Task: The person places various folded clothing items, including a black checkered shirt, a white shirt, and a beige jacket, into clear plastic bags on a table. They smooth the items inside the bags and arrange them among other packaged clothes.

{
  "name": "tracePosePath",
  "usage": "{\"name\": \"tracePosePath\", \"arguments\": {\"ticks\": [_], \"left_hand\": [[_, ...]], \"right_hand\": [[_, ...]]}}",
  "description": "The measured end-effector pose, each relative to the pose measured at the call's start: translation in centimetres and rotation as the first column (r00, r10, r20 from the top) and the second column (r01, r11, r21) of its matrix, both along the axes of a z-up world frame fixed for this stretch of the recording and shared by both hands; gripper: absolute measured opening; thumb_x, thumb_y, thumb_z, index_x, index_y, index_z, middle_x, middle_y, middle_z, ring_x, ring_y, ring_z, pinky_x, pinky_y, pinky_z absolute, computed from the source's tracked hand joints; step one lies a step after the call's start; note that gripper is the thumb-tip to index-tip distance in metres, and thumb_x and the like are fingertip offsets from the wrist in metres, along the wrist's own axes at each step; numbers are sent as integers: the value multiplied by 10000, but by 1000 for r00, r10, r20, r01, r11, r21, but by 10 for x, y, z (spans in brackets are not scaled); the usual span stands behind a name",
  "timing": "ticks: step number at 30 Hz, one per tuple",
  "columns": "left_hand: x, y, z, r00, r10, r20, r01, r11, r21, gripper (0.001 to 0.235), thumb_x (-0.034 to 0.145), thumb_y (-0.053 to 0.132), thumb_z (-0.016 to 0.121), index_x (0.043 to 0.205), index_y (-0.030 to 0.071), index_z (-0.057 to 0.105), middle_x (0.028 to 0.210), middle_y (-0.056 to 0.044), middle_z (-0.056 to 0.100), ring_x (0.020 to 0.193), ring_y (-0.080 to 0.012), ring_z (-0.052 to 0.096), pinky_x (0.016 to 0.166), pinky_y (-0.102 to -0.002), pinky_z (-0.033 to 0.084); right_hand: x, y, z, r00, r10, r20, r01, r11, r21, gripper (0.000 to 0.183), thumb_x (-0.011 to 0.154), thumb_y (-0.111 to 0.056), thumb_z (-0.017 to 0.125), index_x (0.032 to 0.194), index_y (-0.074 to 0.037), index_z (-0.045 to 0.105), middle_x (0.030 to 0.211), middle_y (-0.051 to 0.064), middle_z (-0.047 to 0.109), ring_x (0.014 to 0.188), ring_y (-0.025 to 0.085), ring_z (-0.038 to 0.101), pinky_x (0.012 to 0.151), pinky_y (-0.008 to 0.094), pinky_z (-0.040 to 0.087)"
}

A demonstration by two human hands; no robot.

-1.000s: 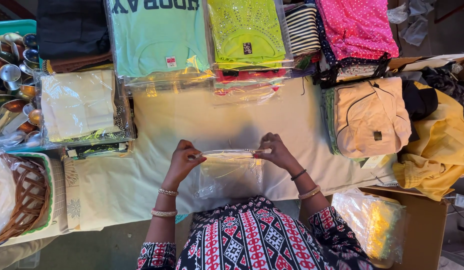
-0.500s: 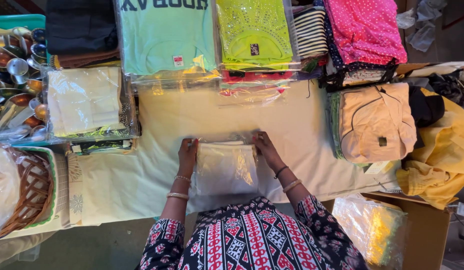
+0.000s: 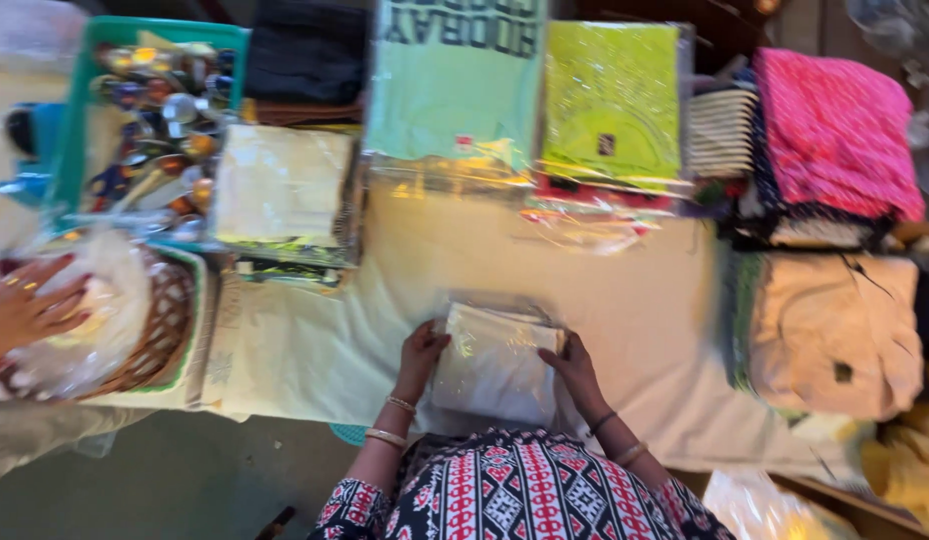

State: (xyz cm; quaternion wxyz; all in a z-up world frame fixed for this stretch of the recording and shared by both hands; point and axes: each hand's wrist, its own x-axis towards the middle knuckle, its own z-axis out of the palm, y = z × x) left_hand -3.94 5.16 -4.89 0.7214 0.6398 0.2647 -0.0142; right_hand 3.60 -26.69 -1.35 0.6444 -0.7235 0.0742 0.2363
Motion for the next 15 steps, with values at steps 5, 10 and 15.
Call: {"name": "tracePosePath", "arguments": {"ticks": [5, 10, 15], "left_hand": [[-5, 61, 45, 997, 77, -7, -77, 997, -12, 394, 891, 167, 771, 1261, 57, 693, 789, 57, 642, 674, -38, 534, 585, -226, 436], [3, 160, 110, 979, 143, 143, -155, 985, 76, 362, 912, 158, 755, 1264, 86, 716, 771, 85, 634, 674, -7, 521, 582, -200, 404], [41, 268, 165, 942, 239, 234, -298, 917, 265, 368, 916, 79, 765, 1281, 66, 722, 802, 119, 575, 649, 7, 436, 549, -179, 333]], "right_hand": [[11, 64, 26, 999, 23, -34, -20, 996, 85, 396, 869, -174, 787, 1193, -25, 615, 843, -41, 587, 735, 64, 518, 639, 245, 425], [49, 163, 71, 984, 179, 21, -180, 980, 90, 417, 897, -257, 777, 1220, -64, 597, 756, -60, 454, 660, 49, 416, 570, 241, 367], [97, 281, 97, 946, 322, -36, -295, 904, 311, 583, 894, -253, 737, 1399, -129, 474, 974, -54, 630, 886, 61, 581, 728, 243, 471]]}}
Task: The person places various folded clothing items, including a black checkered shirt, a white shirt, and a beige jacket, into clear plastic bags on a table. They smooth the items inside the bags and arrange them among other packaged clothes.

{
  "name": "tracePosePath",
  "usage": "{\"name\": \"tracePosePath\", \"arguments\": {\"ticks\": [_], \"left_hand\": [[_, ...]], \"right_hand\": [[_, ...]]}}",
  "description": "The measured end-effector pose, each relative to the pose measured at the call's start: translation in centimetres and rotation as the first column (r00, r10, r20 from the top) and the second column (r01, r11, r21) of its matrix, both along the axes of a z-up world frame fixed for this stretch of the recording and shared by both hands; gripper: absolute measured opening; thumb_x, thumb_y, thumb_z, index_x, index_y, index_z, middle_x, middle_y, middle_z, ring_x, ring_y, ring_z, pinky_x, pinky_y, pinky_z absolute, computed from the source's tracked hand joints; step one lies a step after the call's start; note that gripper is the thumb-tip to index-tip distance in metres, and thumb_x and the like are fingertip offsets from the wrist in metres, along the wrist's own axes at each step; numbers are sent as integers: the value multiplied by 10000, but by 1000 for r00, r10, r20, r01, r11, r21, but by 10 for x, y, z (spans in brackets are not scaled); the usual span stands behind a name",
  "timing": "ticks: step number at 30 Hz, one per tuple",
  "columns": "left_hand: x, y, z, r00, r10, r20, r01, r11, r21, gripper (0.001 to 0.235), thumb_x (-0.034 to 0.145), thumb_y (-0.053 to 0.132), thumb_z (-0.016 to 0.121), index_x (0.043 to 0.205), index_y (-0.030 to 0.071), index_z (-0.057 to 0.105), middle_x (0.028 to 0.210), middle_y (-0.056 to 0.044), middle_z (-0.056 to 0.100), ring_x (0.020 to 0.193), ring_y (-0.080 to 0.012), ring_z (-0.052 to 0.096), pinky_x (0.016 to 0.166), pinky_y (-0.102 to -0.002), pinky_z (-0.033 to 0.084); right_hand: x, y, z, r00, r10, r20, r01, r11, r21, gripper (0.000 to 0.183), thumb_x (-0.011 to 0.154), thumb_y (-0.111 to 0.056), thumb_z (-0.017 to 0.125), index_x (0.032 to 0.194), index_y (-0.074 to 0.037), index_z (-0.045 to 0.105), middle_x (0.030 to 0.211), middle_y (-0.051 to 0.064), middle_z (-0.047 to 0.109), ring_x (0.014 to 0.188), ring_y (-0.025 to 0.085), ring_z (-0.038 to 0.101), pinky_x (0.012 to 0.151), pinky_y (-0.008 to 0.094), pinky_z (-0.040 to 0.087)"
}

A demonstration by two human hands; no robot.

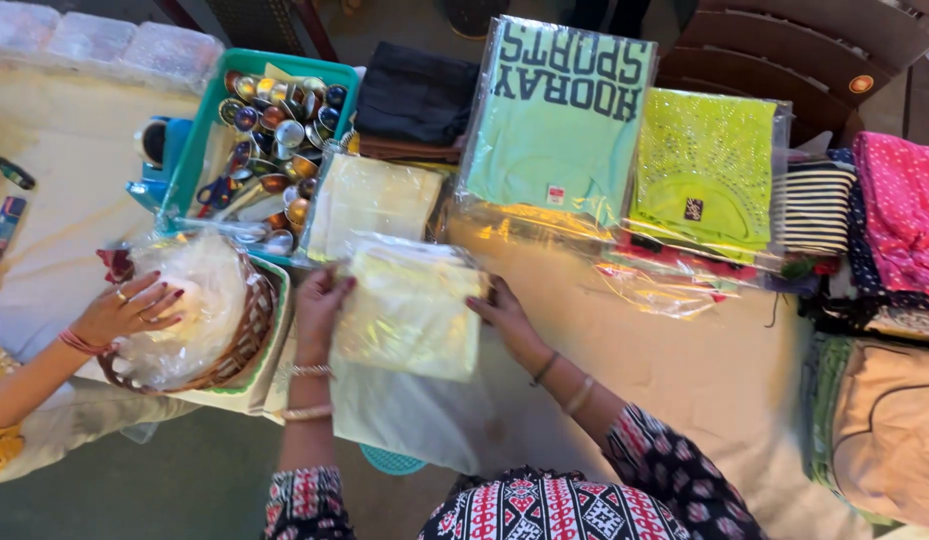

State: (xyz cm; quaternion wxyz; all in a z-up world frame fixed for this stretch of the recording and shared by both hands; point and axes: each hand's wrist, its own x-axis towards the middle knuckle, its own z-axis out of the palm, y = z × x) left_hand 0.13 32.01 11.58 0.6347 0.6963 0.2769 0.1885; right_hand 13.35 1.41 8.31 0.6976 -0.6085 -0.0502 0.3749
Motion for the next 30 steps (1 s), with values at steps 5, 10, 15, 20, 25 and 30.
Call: {"name": "tracePosePath", "arguments": {"ticks": [5, 10, 15, 20, 25, 30], "left_hand": [[49, 101, -21, 993, 44, 105, -45, 999, 2, 385, 926, 38, 767, 1306, 47, 709, 931, 81, 639, 772, -5, 537, 680, -173, 423], [107, 161, -65, 985, 73, 153, -70, 997, -24, 399, 908, 6, 758, 1298, 24, 674, 995, 26, 741, 839, -32, 642, 739, -184, 508], [153, 164, -100, 983, 56, 173, -50, 998, -36, 351, 904, 34, 759, 1250, 56, 701, 1026, 28, 749, 865, -29, 666, 761, -188, 532], [154, 125, -57, 988, 153, -34, -127, 911, 392, 432, 877, 130, 814, 1282, 51, 686, 960, -39, 714, 800, -133, 633, 753, -293, 521], [144, 55, -20, 939, 343, -23, -93, 316, 944, 574, 913, 250, 805, 1384, 54, 542, 1347, -160, 595, 1303, -354, 542, 1171, -491, 441], [151, 8, -37, 969, 130, -211, 170, 274, 947, 797, 964, 656, 549, 1626, 258, 351, 1679, -210, 251, 1529, -516, 145, 1181, -716, 89]], "right_hand": [[37, 100, -32, 998, -34, -57, 41, 991, 126, 655, 923, -206, 732, 1492, -99, 427, 1034, -27, 610, 937, 83, 569, 787, 265, 469], [62, 142, -41, 987, -142, -71, 155, 961, 231, 810, 950, -130, 731, 1621, -74, 282, 1139, 55, 594, 1030, 154, 567, 919, 295, 471], [62, 144, -33, 967, -238, 96, 225, 966, 125, 868, 905, -126, 698, 1625, -92, 215, 1481, 80, 522, 1272, 184, 559, 1068, 319, 459], [62, 135, -36, 935, -225, 273, 209, 974, 89, 828, 962, -175, 676, 1636, -99, 201, 1570, 97, 441, 1336, 194, 519, 1104, 326, 431], [55, 116, -53, 906, -152, 395, 168, 986, -7, 754, 1013, -250, 627, 1638, -101, 234, 1510, 126, 484, 1307, 217, 547, 1090, 340, 456], [27, 56, -40, 804, -68, 590, 126, 990, -59, 514, 1049, -237, 580, 1511, -57, 447, 1442, 127, 525, 1303, 270, 550, 1079, 365, 488]]}}
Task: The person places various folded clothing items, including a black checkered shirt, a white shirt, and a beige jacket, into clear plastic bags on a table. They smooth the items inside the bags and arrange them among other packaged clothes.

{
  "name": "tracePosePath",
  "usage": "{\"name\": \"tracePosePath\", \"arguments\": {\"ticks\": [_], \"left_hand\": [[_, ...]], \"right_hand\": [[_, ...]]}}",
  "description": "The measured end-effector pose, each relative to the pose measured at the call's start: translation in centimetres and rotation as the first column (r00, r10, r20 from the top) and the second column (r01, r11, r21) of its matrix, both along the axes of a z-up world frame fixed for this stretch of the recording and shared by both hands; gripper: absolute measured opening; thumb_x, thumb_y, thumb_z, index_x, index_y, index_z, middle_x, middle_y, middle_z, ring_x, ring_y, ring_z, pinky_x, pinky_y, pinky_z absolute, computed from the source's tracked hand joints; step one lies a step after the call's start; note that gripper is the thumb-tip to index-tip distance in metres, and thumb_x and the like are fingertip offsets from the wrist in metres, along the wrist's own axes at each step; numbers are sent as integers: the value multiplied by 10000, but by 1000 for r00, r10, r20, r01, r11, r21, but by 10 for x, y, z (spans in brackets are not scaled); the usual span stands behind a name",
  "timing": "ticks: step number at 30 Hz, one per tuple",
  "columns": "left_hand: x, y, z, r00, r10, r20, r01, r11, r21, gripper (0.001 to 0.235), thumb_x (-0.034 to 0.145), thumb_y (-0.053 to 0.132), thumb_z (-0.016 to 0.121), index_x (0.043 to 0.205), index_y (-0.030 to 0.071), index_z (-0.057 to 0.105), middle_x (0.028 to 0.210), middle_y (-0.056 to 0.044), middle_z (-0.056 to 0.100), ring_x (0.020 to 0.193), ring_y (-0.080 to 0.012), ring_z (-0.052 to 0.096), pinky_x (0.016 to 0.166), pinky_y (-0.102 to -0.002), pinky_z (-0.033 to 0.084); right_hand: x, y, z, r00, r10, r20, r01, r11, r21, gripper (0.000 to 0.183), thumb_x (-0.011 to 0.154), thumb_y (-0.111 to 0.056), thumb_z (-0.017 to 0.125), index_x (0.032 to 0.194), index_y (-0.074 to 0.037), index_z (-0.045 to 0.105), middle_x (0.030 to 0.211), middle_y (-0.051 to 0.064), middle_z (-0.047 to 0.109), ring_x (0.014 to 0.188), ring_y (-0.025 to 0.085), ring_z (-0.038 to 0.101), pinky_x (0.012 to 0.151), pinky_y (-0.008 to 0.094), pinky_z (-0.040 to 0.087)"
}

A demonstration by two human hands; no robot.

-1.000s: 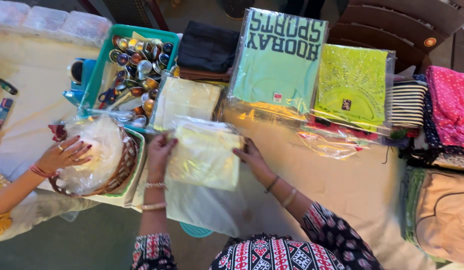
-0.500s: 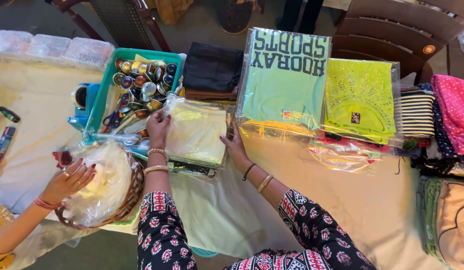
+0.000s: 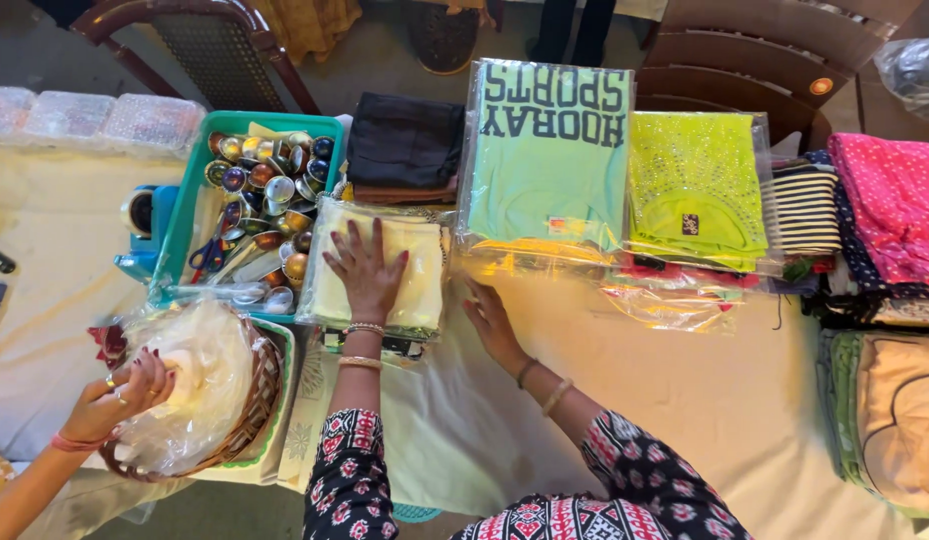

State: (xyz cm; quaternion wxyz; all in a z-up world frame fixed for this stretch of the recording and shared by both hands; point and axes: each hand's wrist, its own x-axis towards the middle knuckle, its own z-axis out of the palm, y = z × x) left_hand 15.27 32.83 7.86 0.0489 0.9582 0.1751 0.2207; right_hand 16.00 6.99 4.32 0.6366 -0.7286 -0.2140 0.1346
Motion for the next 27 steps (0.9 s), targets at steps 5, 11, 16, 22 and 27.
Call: {"name": "tracePosePath", "arguments": {"ticks": [5, 11, 16, 22, 27], "left_hand": [[3, 6, -17, 999, -13, -31, 12, 999, -34, 820, 988, 670, 518, 1670, 297, 256, 1724, -189, 163, 1554, -528, 101, 1194, -743, 49], [4, 11, -11, 996, -14, -89, 7, 996, -86, 811, 968, 664, 528, 1650, 310, 266, 1712, -183, 184, 1535, -536, 111, 1182, -744, 54], [-22, -32, 37, 999, -26, -34, 21, 990, -136, 695, 1043, 541, 527, 1635, 213, 368, 1676, -255, 248, 1522, -567, 137, 1197, -717, 99], [-95, -188, -2, 928, -333, 170, 346, 937, -54, 601, 990, 279, 641, 1515, 41, 470, 1544, -238, 467, 1478, -461, 330, 1235, -572, 231], [-153, -351, -33, 719, -693, 45, 634, 629, -451, 508, 979, 300, 618, 1406, 43, 517, 1532, -203, 448, 1516, -402, 282, 1262, -498, 185]], "right_hand": [[-44, -131, -9, 918, 126, 377, 36, 918, -394, 489, 1021, -224, 593, 1486, -104, 504, 1487, 147, 487, 1383, 340, 442, 1167, 437, 367], [-118, -296, -26, 857, 196, 477, 206, 718, -665, 558, 943, -289, 619, 1478, -180, 506, 1525, 95, 471, 1409, 306, 409, 1159, 455, 332], [-187, -400, -42, 854, -29, 520, 439, 576, -690, 582, 923, -311, 602, 1483, -196, 493, 1524, 83, 479, 1404, 294, 425, 1162, 447, 334], [-230, -458, -44, 798, -254, 547, 603, 373, -706, 588, 923, -318, 589, 1484, -174, 487, 1537, 85, 474, 1397, 304, 436, 1166, 446, 331], [-247, -501, -46, 722, -391, 571, 679, 242, -694, 626, 934, -346, 588, 1515, -145, 468, 1542, 97, 474, 1407, 304, 440, 1185, 460, 320]]}}
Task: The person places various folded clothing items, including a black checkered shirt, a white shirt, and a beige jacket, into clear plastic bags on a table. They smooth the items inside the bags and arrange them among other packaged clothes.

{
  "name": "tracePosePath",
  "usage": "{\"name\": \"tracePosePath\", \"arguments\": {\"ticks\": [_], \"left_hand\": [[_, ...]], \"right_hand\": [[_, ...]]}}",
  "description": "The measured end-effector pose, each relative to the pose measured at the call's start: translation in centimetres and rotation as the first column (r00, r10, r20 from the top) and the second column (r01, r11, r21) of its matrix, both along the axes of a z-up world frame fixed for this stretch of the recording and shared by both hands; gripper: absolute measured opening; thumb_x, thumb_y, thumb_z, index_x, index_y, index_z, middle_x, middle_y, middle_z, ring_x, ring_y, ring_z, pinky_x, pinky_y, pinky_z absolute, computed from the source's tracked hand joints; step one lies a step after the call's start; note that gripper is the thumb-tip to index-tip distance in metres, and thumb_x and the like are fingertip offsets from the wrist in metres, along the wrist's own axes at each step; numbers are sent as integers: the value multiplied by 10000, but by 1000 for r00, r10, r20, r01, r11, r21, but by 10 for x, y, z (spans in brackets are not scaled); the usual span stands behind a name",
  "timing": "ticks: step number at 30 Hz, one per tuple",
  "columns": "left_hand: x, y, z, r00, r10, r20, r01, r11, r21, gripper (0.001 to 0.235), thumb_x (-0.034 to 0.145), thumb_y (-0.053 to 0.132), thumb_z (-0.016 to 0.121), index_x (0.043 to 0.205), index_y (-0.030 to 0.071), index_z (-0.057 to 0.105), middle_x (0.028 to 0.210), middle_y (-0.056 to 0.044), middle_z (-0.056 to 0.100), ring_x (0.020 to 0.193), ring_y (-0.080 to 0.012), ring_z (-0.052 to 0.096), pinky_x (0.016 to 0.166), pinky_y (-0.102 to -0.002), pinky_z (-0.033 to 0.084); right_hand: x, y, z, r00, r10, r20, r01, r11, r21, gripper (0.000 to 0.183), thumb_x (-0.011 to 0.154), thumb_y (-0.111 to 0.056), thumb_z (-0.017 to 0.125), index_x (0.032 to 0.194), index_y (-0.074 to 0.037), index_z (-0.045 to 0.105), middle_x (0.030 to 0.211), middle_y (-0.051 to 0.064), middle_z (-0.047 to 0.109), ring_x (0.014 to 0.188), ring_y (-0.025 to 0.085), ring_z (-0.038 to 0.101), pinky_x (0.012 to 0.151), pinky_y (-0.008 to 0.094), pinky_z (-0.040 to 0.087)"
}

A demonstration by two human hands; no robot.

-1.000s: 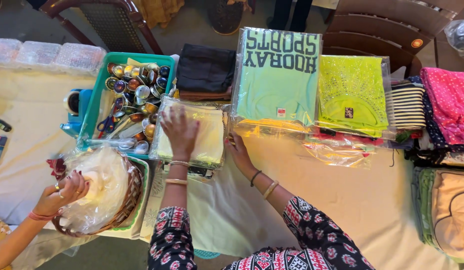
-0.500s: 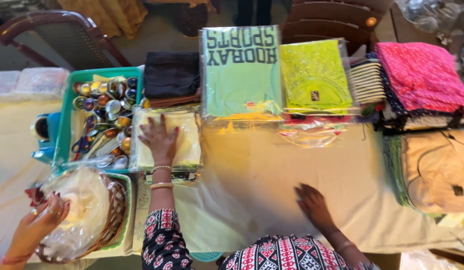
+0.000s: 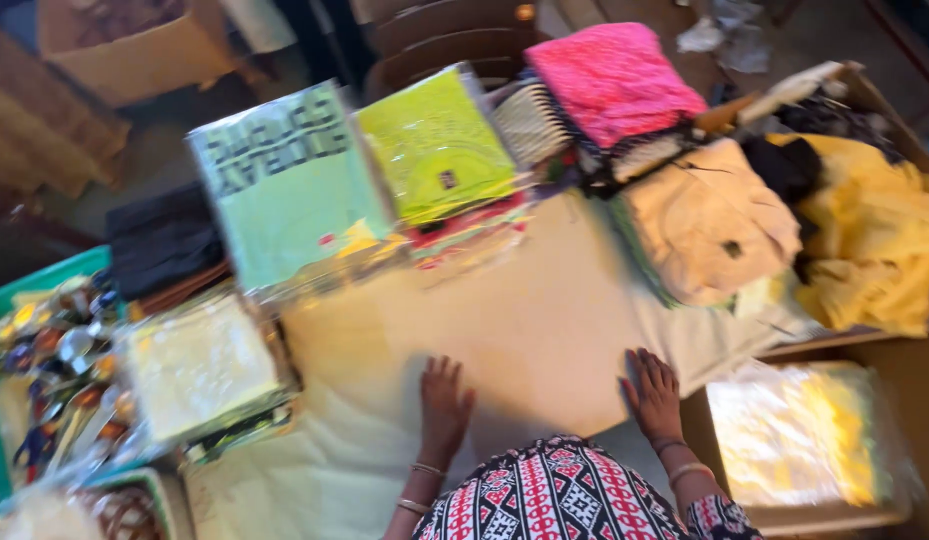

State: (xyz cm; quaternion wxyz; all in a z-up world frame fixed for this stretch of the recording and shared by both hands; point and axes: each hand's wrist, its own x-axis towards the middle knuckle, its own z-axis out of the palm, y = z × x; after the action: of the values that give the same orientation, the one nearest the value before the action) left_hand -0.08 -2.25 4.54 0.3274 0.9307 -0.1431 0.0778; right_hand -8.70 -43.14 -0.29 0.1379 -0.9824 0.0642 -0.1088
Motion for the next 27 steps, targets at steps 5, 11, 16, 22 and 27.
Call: {"name": "tracePosePath", "arguments": {"ticks": [5, 11, 16, 22, 27], "left_hand": [[-27, -80, -28, 919, -388, -66, 394, 901, 182, 634, 974, 420, 533, 1461, 20, 466, 1569, -245, 380, 1494, -432, 208, 1169, -633, 55], [-35, -110, -36, 897, -439, -54, 437, 861, 259, 631, 972, 476, 494, 1482, 105, 465, 1575, -169, 394, 1533, -389, 224, 1212, -666, 44], [-34, -111, -63, 881, -472, -4, 447, 830, 333, 643, 992, 477, 498, 1531, 131, 451, 1613, -177, 388, 1541, -409, 264, 1242, -684, 66], [-27, -101, -91, 896, -441, 52, 346, 768, 538, 701, 981, 554, 505, 1549, 144, 468, 1633, -201, 398, 1541, -431, 287, 1245, -696, 111], [-25, -95, -98, 908, -408, 94, 299, 791, 534, 705, 1022, 597, 455, 1580, 166, 459, 1631, -197, 419, 1532, -438, 330, 1246, -682, 145]], "right_hand": [[-19, -57, -4, 984, -153, 87, 153, 988, 8, 641, 947, -364, 598, 1522, -116, 462, 1527, 144, 479, 1415, 327, 431, 1180, 485, 313], [-78, -108, -16, 877, -458, 141, 415, 873, 257, 487, 954, -254, 658, 1410, -113, 562, 1369, 177, 555, 1271, 373, 507, 1098, 482, 397], [-166, -174, -98, 581, -805, -120, 756, 479, 447, 256, 1020, -168, 637, 1271, -123, 627, 1221, 177, 608, 1180, 398, 574, 1045, 473, 477], [-265, -216, -278, 310, -789, -530, 931, 140, 336, 560, 887, -319, 757, 1350, -78, 553, 1303, 291, 555, 1171, 473, 561, 989, 524, 485], [-283, -214, -363, 23, -717, -697, 937, -228, 265, 868, 839, -376, 842, 1484, -24, 380, 1438, 427, 369, 1287, 540, 464, 1066, 515, 438]]}}
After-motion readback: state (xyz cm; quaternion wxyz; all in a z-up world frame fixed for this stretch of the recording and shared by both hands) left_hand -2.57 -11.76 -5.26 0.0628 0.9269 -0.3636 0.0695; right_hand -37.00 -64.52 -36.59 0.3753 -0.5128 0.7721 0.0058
